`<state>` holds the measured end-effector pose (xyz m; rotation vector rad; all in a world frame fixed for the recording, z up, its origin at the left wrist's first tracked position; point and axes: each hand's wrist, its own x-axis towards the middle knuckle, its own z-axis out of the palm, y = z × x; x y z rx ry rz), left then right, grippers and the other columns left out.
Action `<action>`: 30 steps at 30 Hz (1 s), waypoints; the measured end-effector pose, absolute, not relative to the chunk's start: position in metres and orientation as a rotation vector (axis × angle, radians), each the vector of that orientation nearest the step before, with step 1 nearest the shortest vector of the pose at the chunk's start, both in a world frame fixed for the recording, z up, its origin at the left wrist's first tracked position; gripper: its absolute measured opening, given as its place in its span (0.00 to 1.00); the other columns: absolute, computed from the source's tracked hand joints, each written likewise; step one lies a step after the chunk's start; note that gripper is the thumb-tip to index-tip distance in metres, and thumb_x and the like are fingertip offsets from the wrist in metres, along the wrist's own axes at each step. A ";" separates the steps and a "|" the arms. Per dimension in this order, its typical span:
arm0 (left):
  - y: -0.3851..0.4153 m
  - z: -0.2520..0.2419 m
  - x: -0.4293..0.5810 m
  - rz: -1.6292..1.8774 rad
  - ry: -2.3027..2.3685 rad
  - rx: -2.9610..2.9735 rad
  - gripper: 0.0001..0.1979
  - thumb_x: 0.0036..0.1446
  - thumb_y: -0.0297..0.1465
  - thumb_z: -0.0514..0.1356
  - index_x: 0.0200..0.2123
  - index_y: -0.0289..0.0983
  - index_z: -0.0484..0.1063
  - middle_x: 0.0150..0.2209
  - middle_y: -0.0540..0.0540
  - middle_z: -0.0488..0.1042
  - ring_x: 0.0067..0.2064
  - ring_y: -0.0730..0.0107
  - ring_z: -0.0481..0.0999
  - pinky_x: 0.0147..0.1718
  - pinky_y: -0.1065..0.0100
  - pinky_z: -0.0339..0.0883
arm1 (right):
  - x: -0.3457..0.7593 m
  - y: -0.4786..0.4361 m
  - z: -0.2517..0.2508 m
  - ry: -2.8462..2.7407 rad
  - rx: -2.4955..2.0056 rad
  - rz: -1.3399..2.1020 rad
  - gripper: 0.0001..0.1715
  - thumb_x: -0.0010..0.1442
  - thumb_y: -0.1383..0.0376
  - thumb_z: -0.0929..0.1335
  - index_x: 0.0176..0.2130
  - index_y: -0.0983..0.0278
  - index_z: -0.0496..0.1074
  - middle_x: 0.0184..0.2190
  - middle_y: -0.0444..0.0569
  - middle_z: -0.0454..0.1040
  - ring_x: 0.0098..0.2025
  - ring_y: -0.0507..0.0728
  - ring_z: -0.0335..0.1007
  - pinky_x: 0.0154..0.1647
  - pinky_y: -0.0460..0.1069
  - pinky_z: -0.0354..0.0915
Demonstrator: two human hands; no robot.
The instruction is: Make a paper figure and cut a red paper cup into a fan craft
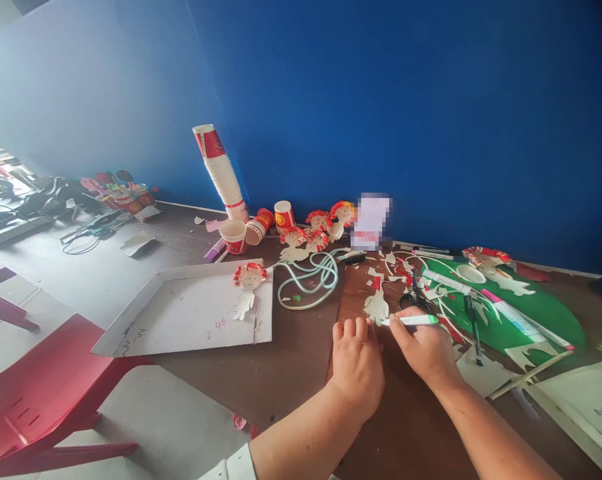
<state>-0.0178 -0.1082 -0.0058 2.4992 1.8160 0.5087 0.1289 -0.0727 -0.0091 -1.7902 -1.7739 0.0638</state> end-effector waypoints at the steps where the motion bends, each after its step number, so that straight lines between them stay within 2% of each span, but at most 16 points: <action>1: -0.108 -0.006 -0.018 0.508 1.819 2.497 0.15 0.60 0.31 0.52 0.50 0.33 0.66 0.40 0.43 0.66 0.40 0.60 0.62 0.44 0.55 0.58 | 0.129 -0.073 -0.009 -1.780 -1.781 0.061 0.15 0.58 0.54 0.63 0.29 0.60 0.70 0.21 0.46 0.76 0.25 0.59 0.74 0.24 0.48 0.60; 30: -0.109 0.000 -0.016 0.452 1.823 2.491 0.14 0.61 0.30 0.52 0.48 0.34 0.68 0.39 0.43 0.66 0.40 0.61 0.63 0.46 0.56 0.57 | 0.129 -0.076 -0.003 -1.873 -1.660 0.095 0.15 0.59 0.55 0.62 0.28 0.60 0.68 0.21 0.46 0.75 0.22 0.57 0.72 0.24 0.48 0.61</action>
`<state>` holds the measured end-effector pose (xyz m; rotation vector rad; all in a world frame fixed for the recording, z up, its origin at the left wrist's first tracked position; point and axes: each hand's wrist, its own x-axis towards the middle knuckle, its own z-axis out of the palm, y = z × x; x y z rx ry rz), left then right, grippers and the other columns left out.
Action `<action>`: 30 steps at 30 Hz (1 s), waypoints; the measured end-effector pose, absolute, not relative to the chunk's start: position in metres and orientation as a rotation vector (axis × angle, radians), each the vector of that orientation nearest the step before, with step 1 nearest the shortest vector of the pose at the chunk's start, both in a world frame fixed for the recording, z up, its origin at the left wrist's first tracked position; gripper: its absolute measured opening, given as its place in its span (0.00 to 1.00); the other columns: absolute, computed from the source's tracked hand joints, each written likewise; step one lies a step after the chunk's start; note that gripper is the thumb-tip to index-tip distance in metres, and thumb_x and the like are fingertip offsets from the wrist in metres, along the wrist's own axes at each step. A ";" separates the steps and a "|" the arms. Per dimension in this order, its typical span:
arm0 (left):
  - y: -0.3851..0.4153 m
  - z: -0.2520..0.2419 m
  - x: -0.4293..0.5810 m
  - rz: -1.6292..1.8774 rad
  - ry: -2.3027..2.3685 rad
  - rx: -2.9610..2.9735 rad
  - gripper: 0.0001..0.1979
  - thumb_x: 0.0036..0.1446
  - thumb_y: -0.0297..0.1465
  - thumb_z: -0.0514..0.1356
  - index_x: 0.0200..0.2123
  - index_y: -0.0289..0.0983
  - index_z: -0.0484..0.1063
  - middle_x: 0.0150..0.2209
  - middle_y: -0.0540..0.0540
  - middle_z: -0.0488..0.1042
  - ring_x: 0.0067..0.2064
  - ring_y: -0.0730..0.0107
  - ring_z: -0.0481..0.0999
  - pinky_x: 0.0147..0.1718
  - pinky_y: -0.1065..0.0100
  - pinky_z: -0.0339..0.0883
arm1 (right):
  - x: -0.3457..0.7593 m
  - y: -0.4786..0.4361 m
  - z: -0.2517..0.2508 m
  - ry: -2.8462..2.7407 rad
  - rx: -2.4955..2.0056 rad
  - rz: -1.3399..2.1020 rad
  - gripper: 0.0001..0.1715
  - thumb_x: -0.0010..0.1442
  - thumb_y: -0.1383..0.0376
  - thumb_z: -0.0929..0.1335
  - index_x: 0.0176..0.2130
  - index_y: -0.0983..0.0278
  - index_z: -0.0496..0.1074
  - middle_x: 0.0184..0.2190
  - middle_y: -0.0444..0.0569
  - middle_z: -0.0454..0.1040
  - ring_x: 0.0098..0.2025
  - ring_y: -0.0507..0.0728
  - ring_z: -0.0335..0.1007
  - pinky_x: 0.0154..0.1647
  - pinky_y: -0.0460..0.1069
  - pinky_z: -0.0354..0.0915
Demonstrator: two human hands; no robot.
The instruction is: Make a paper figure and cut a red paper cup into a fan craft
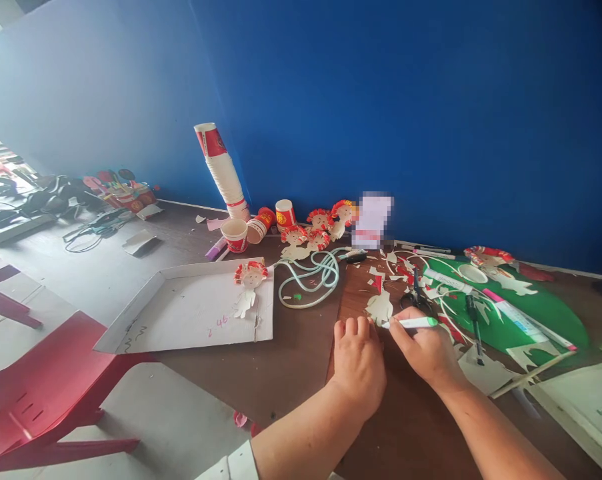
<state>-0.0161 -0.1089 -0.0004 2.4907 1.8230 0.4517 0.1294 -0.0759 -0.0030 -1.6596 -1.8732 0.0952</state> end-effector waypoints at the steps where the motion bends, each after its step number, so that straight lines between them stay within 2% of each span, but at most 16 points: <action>1: -0.109 0.000 -0.016 0.446 1.823 2.491 0.14 0.60 0.30 0.52 0.48 0.34 0.68 0.39 0.43 0.66 0.40 0.61 0.64 0.46 0.56 0.57 | 0.129 -0.076 -0.003 -1.877 -1.652 0.097 0.15 0.59 0.55 0.62 0.28 0.60 0.68 0.21 0.46 0.76 0.22 0.57 0.72 0.24 0.48 0.61; 17: -0.109 -0.003 -0.016 0.505 1.846 2.478 0.15 0.60 0.30 0.52 0.49 0.34 0.67 0.40 0.44 0.66 0.40 0.61 0.63 0.48 0.56 0.57 | 0.132 -0.076 0.001 -1.734 -1.618 0.105 0.15 0.58 0.55 0.63 0.26 0.61 0.69 0.19 0.46 0.73 0.22 0.55 0.70 0.24 0.47 0.61; 30: -0.109 -0.002 -0.015 0.498 1.848 2.490 0.14 0.60 0.29 0.51 0.48 0.34 0.68 0.39 0.44 0.66 0.39 0.61 0.63 0.46 0.56 0.57 | 0.124 -0.076 -0.003 -1.824 -1.622 0.151 0.15 0.59 0.55 0.63 0.28 0.60 0.69 0.19 0.45 0.74 0.21 0.55 0.71 0.23 0.47 0.61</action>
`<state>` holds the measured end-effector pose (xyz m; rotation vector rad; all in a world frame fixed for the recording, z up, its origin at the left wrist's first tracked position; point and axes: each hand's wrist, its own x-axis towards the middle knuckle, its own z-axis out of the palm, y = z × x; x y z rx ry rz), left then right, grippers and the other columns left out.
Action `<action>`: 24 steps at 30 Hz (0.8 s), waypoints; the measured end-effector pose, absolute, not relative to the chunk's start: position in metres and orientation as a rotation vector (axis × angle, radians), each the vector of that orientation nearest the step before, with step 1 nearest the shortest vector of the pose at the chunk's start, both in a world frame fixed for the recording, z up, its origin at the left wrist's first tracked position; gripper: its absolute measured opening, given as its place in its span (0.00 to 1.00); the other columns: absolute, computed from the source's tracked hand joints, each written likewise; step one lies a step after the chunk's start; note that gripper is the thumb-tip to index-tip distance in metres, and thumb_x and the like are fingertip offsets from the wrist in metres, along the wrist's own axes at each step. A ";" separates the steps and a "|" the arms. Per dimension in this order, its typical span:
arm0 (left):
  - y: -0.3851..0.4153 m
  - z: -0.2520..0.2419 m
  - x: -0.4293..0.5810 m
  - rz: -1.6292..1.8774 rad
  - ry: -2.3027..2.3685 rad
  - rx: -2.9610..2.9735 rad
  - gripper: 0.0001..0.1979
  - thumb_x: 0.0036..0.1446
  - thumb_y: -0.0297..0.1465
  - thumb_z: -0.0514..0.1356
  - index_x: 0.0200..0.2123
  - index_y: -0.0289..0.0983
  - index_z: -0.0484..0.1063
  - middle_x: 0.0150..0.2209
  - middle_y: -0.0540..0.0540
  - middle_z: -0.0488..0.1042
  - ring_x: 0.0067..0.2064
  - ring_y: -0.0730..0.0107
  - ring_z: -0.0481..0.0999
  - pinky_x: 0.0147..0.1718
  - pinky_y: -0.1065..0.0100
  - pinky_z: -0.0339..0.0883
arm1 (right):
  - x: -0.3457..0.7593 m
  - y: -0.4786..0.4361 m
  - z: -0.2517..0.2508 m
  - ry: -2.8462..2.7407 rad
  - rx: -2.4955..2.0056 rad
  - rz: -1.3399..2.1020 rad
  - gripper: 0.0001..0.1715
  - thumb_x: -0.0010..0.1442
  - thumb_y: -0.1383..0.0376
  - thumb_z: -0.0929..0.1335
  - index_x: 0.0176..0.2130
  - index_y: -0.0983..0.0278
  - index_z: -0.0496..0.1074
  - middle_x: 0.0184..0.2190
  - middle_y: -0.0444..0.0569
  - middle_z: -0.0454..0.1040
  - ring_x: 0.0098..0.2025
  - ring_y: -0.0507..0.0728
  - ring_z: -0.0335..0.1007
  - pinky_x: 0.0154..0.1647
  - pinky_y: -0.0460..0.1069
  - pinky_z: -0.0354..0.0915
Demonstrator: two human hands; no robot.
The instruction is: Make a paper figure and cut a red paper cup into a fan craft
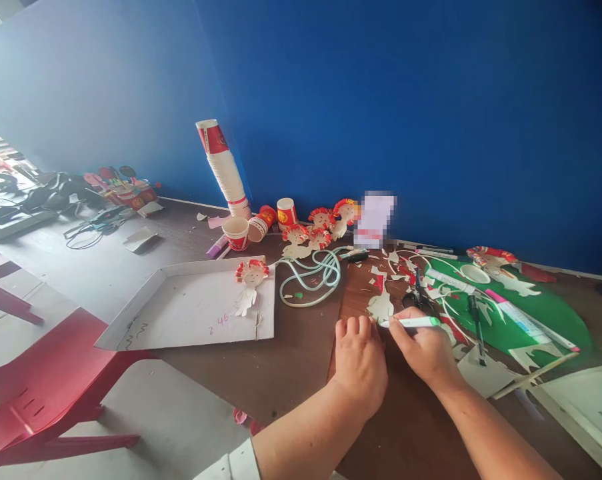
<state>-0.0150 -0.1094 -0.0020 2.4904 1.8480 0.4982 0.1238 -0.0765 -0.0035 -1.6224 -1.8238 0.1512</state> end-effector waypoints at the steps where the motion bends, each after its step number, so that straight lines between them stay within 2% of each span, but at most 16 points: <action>1: -0.109 -0.002 -0.015 0.499 1.845 2.493 0.14 0.60 0.29 0.51 0.48 0.34 0.68 0.39 0.44 0.66 0.39 0.61 0.63 0.45 0.56 0.57 | 0.123 -0.076 -0.003 -1.824 -1.628 0.148 0.15 0.59 0.54 0.63 0.28 0.60 0.69 0.19 0.45 0.74 0.21 0.55 0.71 0.23 0.47 0.61; 24: -0.108 0.000 -0.016 0.491 1.829 2.454 0.14 0.61 0.30 0.51 0.47 0.33 0.68 0.39 0.44 0.66 0.40 0.60 0.63 0.47 0.55 0.57 | 0.130 -0.074 -0.006 -1.709 -1.679 0.073 0.14 0.57 0.55 0.64 0.28 0.61 0.70 0.19 0.46 0.74 0.22 0.56 0.71 0.23 0.47 0.61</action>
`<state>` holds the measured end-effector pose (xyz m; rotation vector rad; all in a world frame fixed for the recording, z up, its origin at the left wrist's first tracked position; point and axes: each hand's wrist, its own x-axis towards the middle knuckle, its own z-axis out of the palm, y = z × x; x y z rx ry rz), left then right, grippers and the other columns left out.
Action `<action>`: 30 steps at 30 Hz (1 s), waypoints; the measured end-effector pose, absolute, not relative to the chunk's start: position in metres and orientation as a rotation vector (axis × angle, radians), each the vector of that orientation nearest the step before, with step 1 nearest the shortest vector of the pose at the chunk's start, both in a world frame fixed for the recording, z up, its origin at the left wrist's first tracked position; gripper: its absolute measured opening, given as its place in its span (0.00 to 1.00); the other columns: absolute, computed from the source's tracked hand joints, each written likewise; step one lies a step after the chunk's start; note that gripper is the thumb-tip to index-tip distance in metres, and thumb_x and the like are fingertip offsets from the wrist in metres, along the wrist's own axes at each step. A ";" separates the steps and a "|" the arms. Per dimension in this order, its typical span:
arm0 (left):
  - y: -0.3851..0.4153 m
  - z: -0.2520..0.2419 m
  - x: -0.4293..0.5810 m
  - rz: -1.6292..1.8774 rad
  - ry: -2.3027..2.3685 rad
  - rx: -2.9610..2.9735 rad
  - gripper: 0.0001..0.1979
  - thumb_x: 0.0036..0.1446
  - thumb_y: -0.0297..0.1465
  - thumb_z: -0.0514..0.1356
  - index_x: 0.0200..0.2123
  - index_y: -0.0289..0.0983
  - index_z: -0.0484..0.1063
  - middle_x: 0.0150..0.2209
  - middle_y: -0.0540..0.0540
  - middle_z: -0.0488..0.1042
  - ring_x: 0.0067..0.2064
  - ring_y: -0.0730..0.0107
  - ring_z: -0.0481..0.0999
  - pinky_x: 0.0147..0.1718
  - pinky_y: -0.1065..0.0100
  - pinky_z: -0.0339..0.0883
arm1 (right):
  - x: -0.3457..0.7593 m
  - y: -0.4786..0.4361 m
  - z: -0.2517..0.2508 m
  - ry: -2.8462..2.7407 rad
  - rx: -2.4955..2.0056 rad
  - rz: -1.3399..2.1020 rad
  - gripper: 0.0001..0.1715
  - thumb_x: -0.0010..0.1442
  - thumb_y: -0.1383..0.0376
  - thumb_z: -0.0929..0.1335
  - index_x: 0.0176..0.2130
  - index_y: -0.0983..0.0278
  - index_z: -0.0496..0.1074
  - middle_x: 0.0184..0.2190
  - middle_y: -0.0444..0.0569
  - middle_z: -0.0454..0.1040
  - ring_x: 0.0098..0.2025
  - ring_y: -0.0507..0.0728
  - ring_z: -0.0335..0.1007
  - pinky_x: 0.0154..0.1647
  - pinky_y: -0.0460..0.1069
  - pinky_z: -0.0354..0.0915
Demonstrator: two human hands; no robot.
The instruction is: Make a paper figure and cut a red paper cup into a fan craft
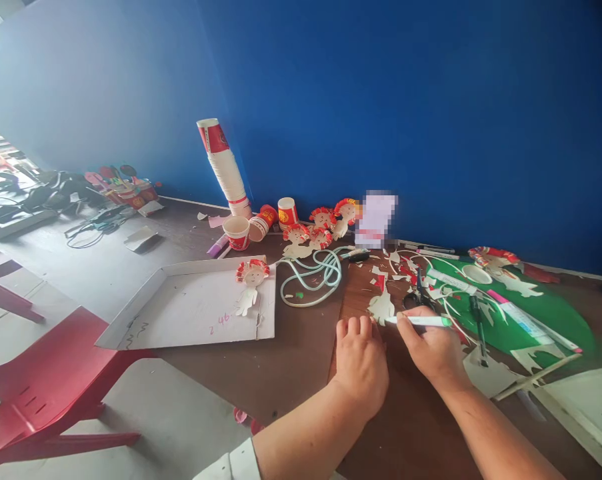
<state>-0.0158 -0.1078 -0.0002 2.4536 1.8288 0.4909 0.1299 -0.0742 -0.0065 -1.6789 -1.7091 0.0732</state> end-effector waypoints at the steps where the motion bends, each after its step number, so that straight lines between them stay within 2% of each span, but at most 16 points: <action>1: -0.108 -0.001 -0.016 0.488 1.829 2.455 0.13 0.61 0.30 0.51 0.47 0.33 0.69 0.39 0.44 0.66 0.40 0.60 0.63 0.47 0.55 0.57 | 0.130 -0.074 -0.007 -1.712 -1.680 0.069 0.14 0.57 0.55 0.64 0.28 0.61 0.70 0.19 0.46 0.75 0.22 0.56 0.71 0.23 0.47 0.61; 22: -0.109 -0.001 -0.015 0.493 1.816 2.510 0.13 0.60 0.31 0.52 0.45 0.34 0.70 0.38 0.43 0.66 0.39 0.60 0.63 0.46 0.55 0.57 | 0.131 -0.072 -0.005 -1.814 -1.707 0.170 0.15 0.58 0.54 0.62 0.28 0.60 0.68 0.21 0.45 0.75 0.24 0.57 0.72 0.26 0.48 0.61; 30: -0.108 -0.003 -0.015 0.506 1.818 2.482 0.14 0.60 0.30 0.51 0.47 0.33 0.69 0.39 0.44 0.66 0.40 0.61 0.63 0.47 0.55 0.57 | 0.131 -0.073 -0.002 -1.813 -1.680 0.274 0.14 0.57 0.55 0.63 0.26 0.60 0.67 0.17 0.43 0.72 0.21 0.55 0.69 0.24 0.47 0.60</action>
